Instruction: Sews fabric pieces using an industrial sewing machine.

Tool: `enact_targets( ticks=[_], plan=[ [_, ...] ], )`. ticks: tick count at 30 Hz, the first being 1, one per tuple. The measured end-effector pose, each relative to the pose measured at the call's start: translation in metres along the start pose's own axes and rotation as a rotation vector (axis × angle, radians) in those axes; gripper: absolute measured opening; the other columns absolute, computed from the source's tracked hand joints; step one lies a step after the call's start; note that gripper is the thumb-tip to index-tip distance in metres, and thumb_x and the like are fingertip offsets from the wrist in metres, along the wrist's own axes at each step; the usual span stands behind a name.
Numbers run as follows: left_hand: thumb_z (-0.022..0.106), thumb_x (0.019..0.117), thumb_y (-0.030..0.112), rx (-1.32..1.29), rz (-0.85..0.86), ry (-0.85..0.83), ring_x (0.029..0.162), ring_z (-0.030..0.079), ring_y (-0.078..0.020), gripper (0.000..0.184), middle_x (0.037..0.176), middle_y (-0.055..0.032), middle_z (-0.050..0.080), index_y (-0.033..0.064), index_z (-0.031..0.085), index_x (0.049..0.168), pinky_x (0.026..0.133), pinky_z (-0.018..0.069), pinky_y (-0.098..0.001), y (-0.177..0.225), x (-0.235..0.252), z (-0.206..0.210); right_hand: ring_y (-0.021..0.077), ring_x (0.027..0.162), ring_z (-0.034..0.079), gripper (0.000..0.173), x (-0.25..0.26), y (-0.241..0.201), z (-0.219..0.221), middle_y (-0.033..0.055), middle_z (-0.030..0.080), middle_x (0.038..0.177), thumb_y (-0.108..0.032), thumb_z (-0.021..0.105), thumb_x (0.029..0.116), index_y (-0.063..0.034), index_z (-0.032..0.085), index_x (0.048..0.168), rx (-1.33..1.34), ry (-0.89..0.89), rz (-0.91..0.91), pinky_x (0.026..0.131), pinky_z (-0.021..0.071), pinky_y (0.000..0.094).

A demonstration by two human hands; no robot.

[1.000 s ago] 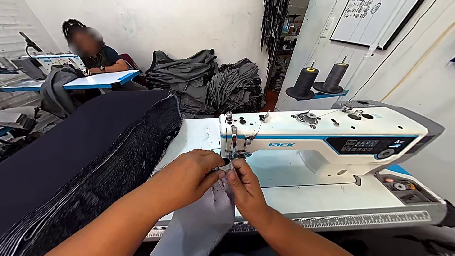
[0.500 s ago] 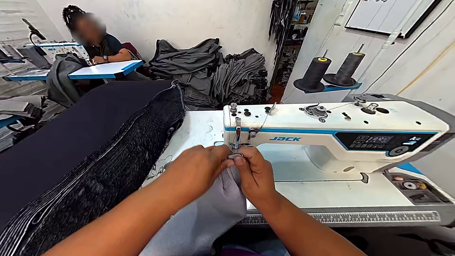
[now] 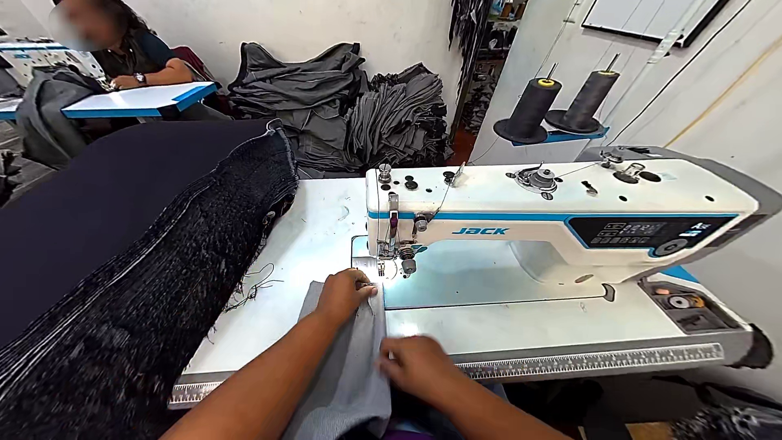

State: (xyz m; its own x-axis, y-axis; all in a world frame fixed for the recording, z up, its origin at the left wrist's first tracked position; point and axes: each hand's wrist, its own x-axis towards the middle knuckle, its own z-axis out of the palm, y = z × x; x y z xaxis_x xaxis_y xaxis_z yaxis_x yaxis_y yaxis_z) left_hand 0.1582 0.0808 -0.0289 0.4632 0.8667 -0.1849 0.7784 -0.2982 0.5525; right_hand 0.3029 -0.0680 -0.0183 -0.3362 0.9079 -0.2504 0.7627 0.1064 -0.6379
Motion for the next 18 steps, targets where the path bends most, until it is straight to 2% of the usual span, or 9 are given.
enact_targets(
  ticks=[1, 2, 3, 4, 5, 6, 11, 18],
  plan=[
    [0.07, 0.0988, 0.029, -0.012, 0.038, 0.043, 0.104, 0.066, -0.0308, 0.03, 0.107, -0.0157, 0.071, 0.0007, 0.074, 0.108, 0.099, 0.0474, -0.0524, -0.002, 0.003, 0.005, 0.0384, 0.11, 0.066, 0.035, 0.009, 0.007, -0.005, 0.0183, 0.071, 0.113, -0.032, 0.059, 0.1021, -0.0032, 0.072, 0.118, -0.109, 0.146, -0.019, 0.094, 0.0499, 0.0591],
    [0.069, 0.0997, 0.028, -0.013, 0.085, 0.078, 0.104, 0.067, -0.0306, 0.029, 0.105, -0.0154, 0.072, 0.0006, 0.075, 0.107, 0.1, 0.0467, -0.053, -0.005, 0.006, 0.009, 0.0378, 0.127, 0.057, 0.043, 0.021, 0.015, -0.009, 0.0131, 0.066, 0.133, -0.039, 0.061, 0.1004, -0.0084, 0.069, 0.13, -0.173, 0.209, -0.024, 0.104, 0.0425, 0.0603],
    [0.066, 0.1013, 0.027, 0.003, 0.127, 0.093, 0.105, 0.067, -0.03, 0.028, 0.106, -0.015, 0.072, 0.0011, 0.075, 0.108, 0.1, 0.0459, -0.0527, -0.007, 0.011, 0.011, 0.0359, 0.147, 0.04, 0.057, 0.031, 0.022, -0.014, 0.0055, 0.052, 0.155, -0.048, 0.059, 0.1003, -0.0153, 0.057, 0.147, -0.217, 0.163, 0.022, 0.115, 0.0276, 0.0631],
    [0.063, 0.1031, 0.026, 0.03, 0.158, 0.088, 0.107, 0.066, -0.0296, 0.028, 0.108, -0.0147, 0.072, 0.0017, 0.075, 0.11, 0.101, 0.0449, -0.0521, -0.008, 0.016, 0.011, 0.0334, 0.157, 0.02, 0.069, 0.04, 0.026, -0.017, -0.0011, 0.037, 0.165, -0.057, 0.056, 0.0992, -0.0209, 0.044, 0.157, -0.226, 0.101, 0.078, 0.122, 0.0098, 0.0662],
    [0.06, 0.1045, 0.026, 0.056, 0.179, 0.073, 0.109, 0.066, -0.0297, 0.029, 0.11, -0.0149, 0.072, 0.0016, 0.074, 0.112, 0.102, 0.0442, -0.0517, -0.008, 0.021, 0.009, 0.0316, 0.159, 0.011, 0.077, 0.046, 0.029, -0.018, -0.0047, 0.031, 0.168, -0.064, 0.054, 0.097, -0.0237, 0.038, 0.16, -0.228, 0.074, 0.113, 0.122, -0.0001, 0.0679],
    [0.059, 0.1051, 0.025, 0.074, 0.198, 0.062, 0.11, 0.065, -0.03, 0.029, 0.111, -0.0152, 0.071, 0.0013, 0.074, 0.112, 0.103, 0.0439, -0.0516, -0.008, 0.025, 0.007, 0.031, 0.16, 0.007, 0.08, 0.05, 0.03, -0.019, -0.0061, 0.029, 0.168, -0.067, 0.054, 0.0953, -0.0245, 0.036, 0.161, -0.224, 0.072, 0.135, 0.121, -0.0039, 0.0691],
    [0.06, 0.1041, 0.021, 0.101, 0.274, 0.048, 0.11, 0.066, -0.0325, 0.027, 0.112, -0.0176, 0.071, -0.0008, 0.074, 0.113, 0.102, 0.0451, -0.052, -0.009, 0.038, 0.003, 0.0307, 0.159, 0.012, 0.082, 0.057, 0.028, -0.017, -0.0058, 0.032, 0.167, -0.071, 0.052, 0.0938, -0.0238, 0.039, 0.16, -0.234, 0.105, 0.178, 0.12, -0.0019, 0.0712],
    [0.06, 0.1037, 0.019, 0.092, 0.253, 0.059, 0.106, 0.065, -0.0327, 0.027, 0.108, -0.0177, 0.071, -0.0019, 0.074, 0.113, 0.1, 0.0451, -0.0518, -0.006, 0.036, -0.001, 0.0318, 0.159, 0.008, 0.081, 0.059, 0.025, -0.023, -0.006, 0.03, 0.168, -0.069, 0.052, 0.095, -0.0237, 0.037, 0.16, -0.207, 0.065, 0.182, 0.118, -0.0049, 0.0734]
  ],
)
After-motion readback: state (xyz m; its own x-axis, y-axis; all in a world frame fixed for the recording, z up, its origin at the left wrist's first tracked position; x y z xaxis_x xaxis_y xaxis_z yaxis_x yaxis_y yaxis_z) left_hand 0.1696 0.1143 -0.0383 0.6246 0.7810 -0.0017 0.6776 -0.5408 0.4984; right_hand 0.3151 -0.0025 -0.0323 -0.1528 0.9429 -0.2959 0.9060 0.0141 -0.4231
